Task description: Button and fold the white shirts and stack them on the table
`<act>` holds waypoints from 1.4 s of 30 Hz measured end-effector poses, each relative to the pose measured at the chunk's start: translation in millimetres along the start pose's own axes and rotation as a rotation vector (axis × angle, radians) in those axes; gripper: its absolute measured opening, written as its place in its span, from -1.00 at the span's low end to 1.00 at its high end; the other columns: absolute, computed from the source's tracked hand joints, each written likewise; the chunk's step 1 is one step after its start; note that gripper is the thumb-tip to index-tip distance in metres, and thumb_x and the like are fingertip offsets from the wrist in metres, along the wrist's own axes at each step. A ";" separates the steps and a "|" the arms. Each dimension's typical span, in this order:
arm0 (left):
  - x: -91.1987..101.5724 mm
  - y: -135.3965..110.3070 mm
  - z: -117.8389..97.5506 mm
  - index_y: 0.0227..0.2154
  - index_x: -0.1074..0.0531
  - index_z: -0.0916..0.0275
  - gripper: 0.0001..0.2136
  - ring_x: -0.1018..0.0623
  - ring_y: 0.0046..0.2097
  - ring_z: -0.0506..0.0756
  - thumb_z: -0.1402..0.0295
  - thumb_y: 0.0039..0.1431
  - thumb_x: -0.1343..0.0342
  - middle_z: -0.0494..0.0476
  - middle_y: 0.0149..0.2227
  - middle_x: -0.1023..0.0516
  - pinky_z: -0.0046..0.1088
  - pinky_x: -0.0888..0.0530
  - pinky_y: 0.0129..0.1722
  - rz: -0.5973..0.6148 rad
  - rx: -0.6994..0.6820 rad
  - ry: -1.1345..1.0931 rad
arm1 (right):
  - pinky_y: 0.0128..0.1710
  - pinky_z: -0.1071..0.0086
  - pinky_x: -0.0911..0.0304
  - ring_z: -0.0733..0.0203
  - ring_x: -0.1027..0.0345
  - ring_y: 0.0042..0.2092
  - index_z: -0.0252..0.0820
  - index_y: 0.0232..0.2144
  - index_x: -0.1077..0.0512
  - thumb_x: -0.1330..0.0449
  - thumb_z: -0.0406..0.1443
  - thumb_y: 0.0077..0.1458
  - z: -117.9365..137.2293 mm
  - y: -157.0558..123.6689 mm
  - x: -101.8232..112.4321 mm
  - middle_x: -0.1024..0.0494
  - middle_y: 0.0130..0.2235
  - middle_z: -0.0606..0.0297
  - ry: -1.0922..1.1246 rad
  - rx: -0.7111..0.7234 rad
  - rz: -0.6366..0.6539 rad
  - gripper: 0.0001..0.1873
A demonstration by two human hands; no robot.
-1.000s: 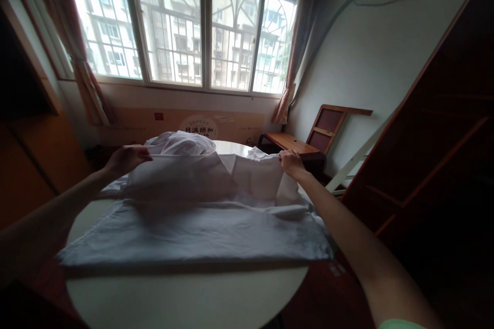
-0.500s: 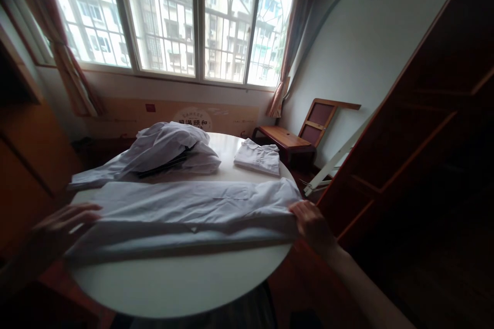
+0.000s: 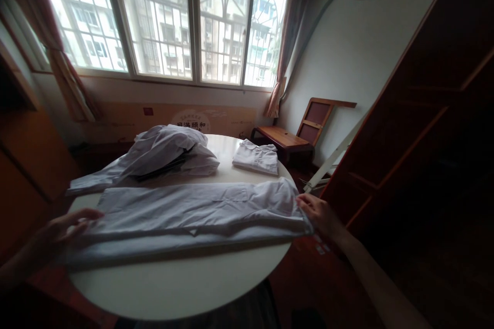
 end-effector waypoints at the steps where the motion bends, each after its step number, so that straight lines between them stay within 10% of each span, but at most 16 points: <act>1: 1.0 7.7 2.6 -0.26 -0.41 0.12 -0.64 -0.54 -0.25 0.09 0.08 0.04 0.18 0.04 -0.21 -0.55 -0.50 -0.42 -0.28 -0.012 0.051 -0.011 | -0.25 0.29 -0.27 0.03 -0.40 -0.25 -0.15 -0.42 -0.45 -0.01 -0.17 0.01 -2.6 5.9 4.9 -0.55 -0.33 0.18 0.019 -0.043 -0.037 -0.73; 9: -0.3 61.7 -12.4 -0.23 -0.38 0.35 -0.51 -0.50 -0.20 0.20 0.00 0.05 0.14 0.31 -0.20 -0.51 -0.38 -0.38 -0.27 0.204 0.331 -0.022 | -0.51 0.36 -0.24 0.12 -0.36 -0.49 -0.25 -0.63 -0.41 -0.15 -0.13 -0.11 -19.4 56.9 -14.2 -0.46 -0.62 0.19 0.076 -0.230 0.011 -0.71; 16: 4.5 68.9 -27.4 -0.39 -0.36 0.32 -0.70 -0.46 -0.31 0.10 0.20 0.12 0.17 0.19 -0.34 -0.47 -0.53 -0.32 -0.41 -0.023 0.348 -0.091 | -0.58 0.47 -0.15 0.28 -0.27 -0.56 -0.27 -0.60 -0.37 -0.17 -0.20 -0.13 -25.9 85.4 -34.7 -0.41 -0.62 0.31 0.198 -0.307 0.011 -0.78; 24: -14.4 80.9 -9.2 -0.31 -0.37 0.34 -0.69 -0.47 -0.29 0.13 0.18 0.11 0.11 0.20 -0.33 -0.48 -0.49 -0.34 -0.39 0.004 0.466 -0.190 | -0.46 0.39 -0.23 0.16 -0.36 -0.42 -0.24 -0.53 -0.34 -0.13 -0.19 -0.06 -23.3 96.5 -43.0 -0.48 -0.50 0.18 -0.017 -0.246 -0.216 -0.80; 30: -15.4 65.4 -9.7 -0.06 -0.23 0.36 -0.45 -0.41 -0.04 0.23 0.00 0.01 0.04 0.33 -0.07 -0.41 -0.25 -0.34 -0.04 -0.287 0.008 -0.031 | -0.19 0.24 -0.30 0.00 -0.38 -0.13 -0.20 -0.20 -0.34 -0.19 -0.12 -0.09 -2.5 66.8 -26.7 -0.49 -0.16 0.03 -0.091 -0.008 -0.211 -0.60; 34: -17.6 45.6 -18.5 0.11 -0.14 0.26 -0.38 -0.27 0.15 0.17 0.04 0.02 -0.01 0.25 0.16 -0.23 -0.30 -0.22 0.12 0.101 -0.454 -0.018 | -0.06 0.22 -0.27 0.02 -0.34 -0.04 -0.13 -0.09 -0.34 -0.20 -0.25 -0.16 14.7 40.3 -26.8 -0.44 -0.04 0.14 -0.191 0.348 0.133 -0.52; 37: -23.4 34.2 -20.0 0.14 -0.14 0.26 -0.44 -0.19 0.20 0.19 0.20 0.06 0.02 0.22 0.22 -0.13 -0.29 -0.18 0.15 0.276 -0.461 0.044 | 0.06 0.21 -0.16 0.04 -0.26 0.04 -0.22 -0.04 -0.32 -0.10 -0.42 -0.21 16.9 27.9 -37.8 -0.39 0.03 0.12 -0.321 0.489 0.232 -0.43; 42: -24.8 35.2 -23.6 0.07 -0.28 0.18 -0.48 -0.32 0.13 0.15 0.48 -0.02 0.13 0.10 0.16 -0.25 -0.35 -0.26 0.10 0.220 -0.359 0.064 | 0.01 0.23 -0.18 0.07 -0.30 0.01 -0.31 -0.08 -0.35 0.06 -0.57 -0.27 13.7 34.2 -54.8 -0.43 -0.02 0.06 -0.519 0.483 0.137 -0.39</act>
Point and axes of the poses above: each hand's wrist, its own y-axis towards the middle knuckle, its own x-axis out of the back of the hand, z = x × y, the point moved 1 cm from there along y, towards the middle knuckle
